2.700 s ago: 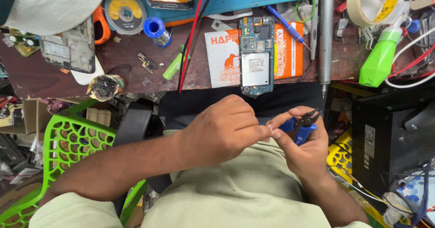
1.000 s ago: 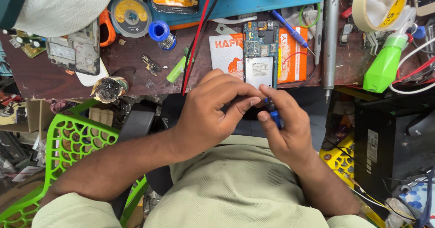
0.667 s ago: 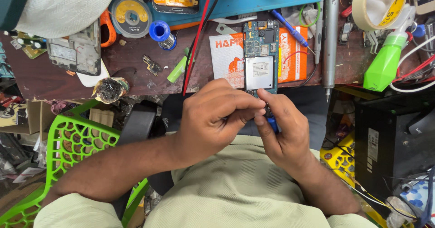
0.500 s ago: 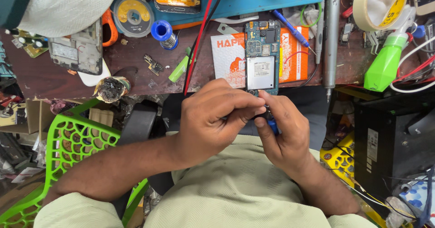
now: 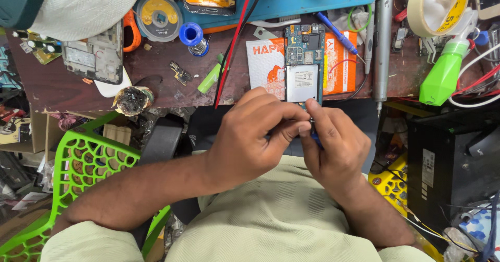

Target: The person uses a metal tool to strip and adjust wires on a small green cylindrical component, then uses pliers to cut and strip the wire ends. The work is performed at a cluttered electronics repair bench with a disassembled phone and multimeter visible.

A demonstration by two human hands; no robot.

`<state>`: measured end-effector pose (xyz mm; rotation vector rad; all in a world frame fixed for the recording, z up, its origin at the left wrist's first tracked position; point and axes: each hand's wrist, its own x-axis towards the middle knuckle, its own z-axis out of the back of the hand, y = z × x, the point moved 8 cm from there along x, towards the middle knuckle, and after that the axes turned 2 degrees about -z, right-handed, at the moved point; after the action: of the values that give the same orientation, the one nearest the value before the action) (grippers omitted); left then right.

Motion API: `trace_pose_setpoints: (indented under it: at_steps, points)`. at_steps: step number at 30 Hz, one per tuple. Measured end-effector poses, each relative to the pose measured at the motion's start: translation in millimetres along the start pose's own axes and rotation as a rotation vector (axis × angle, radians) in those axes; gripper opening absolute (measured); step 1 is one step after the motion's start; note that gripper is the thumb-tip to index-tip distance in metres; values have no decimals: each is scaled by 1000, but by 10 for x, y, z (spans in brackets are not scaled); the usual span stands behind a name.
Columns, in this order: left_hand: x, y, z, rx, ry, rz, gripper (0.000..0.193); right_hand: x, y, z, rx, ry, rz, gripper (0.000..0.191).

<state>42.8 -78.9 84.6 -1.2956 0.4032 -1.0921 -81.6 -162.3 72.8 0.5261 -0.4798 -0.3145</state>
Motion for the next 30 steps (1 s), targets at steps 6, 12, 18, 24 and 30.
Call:
trace_pose_setpoints:
  at_steps: [6,12,18,24,30]
  points:
    - [65,-176,-34,232,116,-262,38,38,-31,56,61,94,44,51]
    - [61,-70,-116,137,173,-320,35,-14,-62,-13,184,192,44,46]
    - [-41,11,-176,57,219,-358,34,-129,-186,-101,376,251,17,46]
    - [-83,30,-312,70,255,-398,36,-436,-440,-300,778,334,-237,69]
    - [-128,95,-345,53,249,-332,29,-650,-591,-442,893,347,-342,75]
